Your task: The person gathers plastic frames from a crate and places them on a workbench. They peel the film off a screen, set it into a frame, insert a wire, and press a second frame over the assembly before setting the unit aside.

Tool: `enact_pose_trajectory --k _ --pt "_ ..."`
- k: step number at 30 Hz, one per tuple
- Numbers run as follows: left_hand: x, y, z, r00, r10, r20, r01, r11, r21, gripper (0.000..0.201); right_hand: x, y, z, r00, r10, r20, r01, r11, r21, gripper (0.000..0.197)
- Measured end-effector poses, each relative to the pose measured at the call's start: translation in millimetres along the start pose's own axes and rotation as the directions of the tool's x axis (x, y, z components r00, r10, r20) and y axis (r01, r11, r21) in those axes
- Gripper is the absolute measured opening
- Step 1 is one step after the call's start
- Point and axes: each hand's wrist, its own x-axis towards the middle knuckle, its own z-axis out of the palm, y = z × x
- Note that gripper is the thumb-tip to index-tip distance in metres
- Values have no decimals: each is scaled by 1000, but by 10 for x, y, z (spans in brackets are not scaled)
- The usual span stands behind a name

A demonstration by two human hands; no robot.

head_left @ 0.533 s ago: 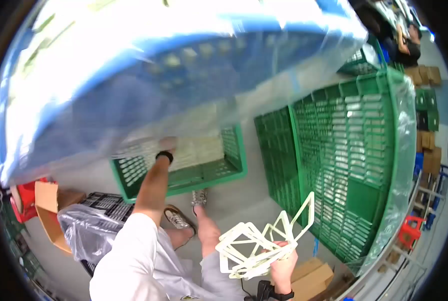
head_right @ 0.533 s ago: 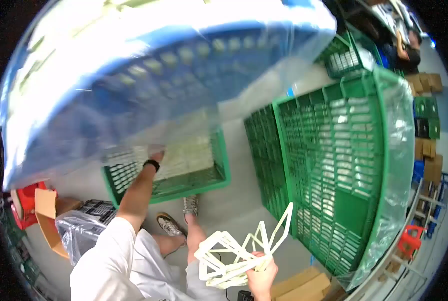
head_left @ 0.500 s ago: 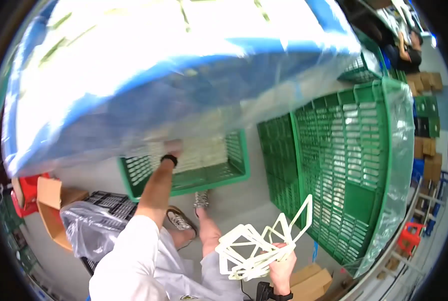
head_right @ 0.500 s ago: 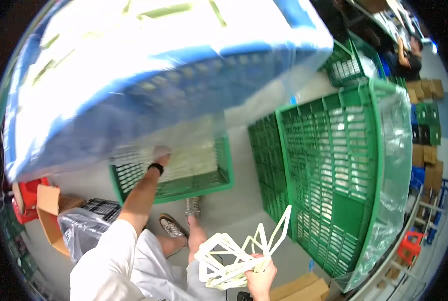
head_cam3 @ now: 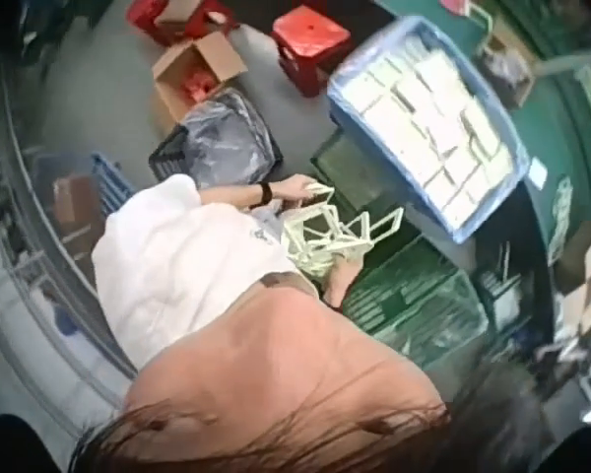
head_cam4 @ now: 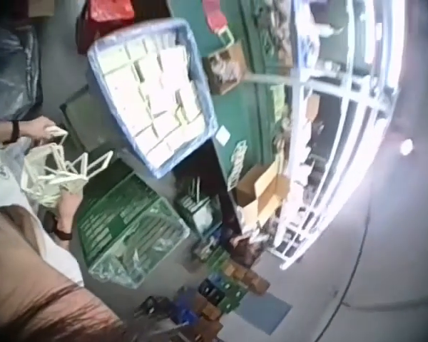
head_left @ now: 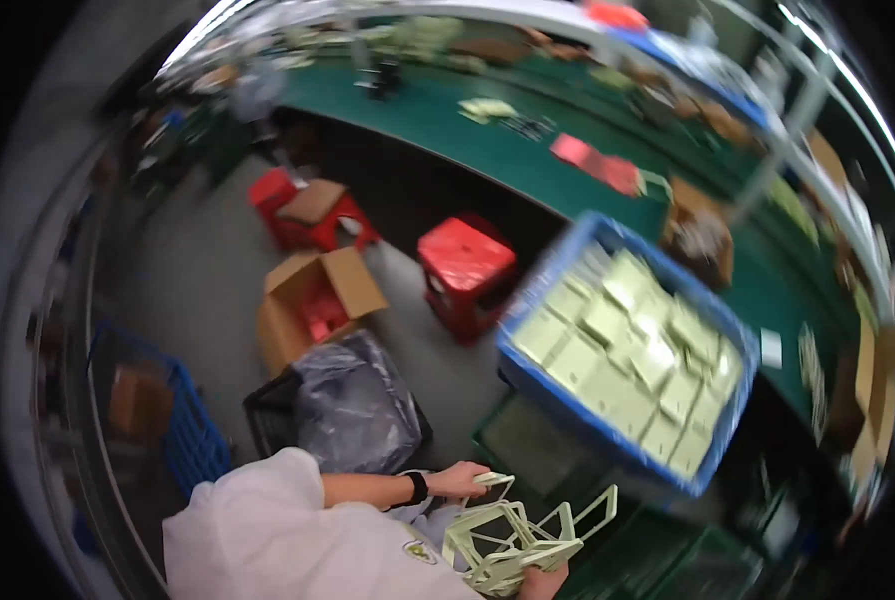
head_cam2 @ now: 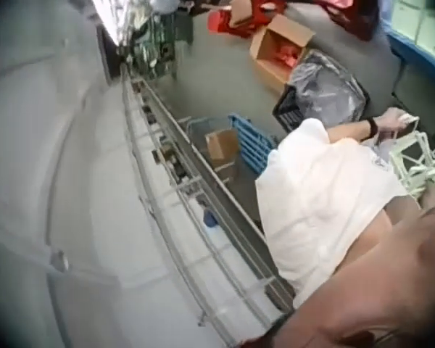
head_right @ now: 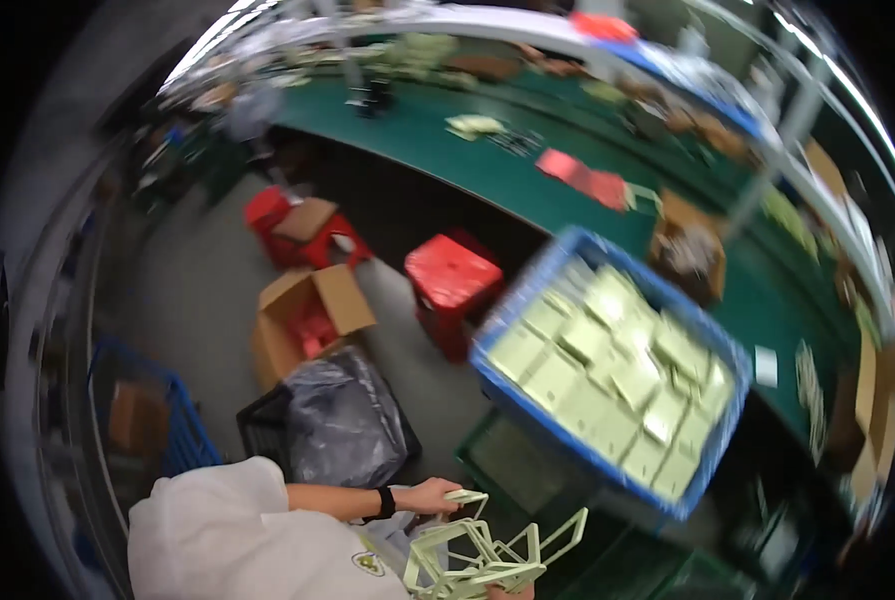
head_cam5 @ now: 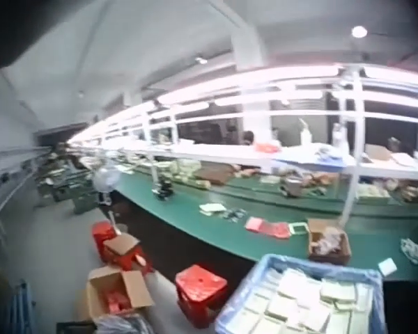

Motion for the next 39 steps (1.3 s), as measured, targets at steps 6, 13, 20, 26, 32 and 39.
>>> enact_pose_trajectory --k 6,13,20,26,32,39 --pt "-466 903 -898 982 -83 -170 53 984 -170 26 573 -1132 569 925 -250 285 200 961 192 40" --pt "-352 749 -1825 996 4 -84 -67 641 -765 23 1238 -1825 1649 815 -241 527 288 958 -7 40" --pt "183 713 -3433 982 -46 184 190 267 -945 34 2381 -2370 3044 815 -271 513 366 926 -93 41" --pt "1781 387 -4866 951 30 309 247 527 -813 37 3552 -2996 3945 931 -226 288 218 974 57 52" --pt "2830 996 -5833 932 -33 362 340 430 -836 39 4660 -3574 4334 972 -227 62 231 970 -71 47" --pt "4161 1896 -6082 862 180 473 357 446 -821 43 5738 -4214 3847 990 -110 -93 128 968 218 32"
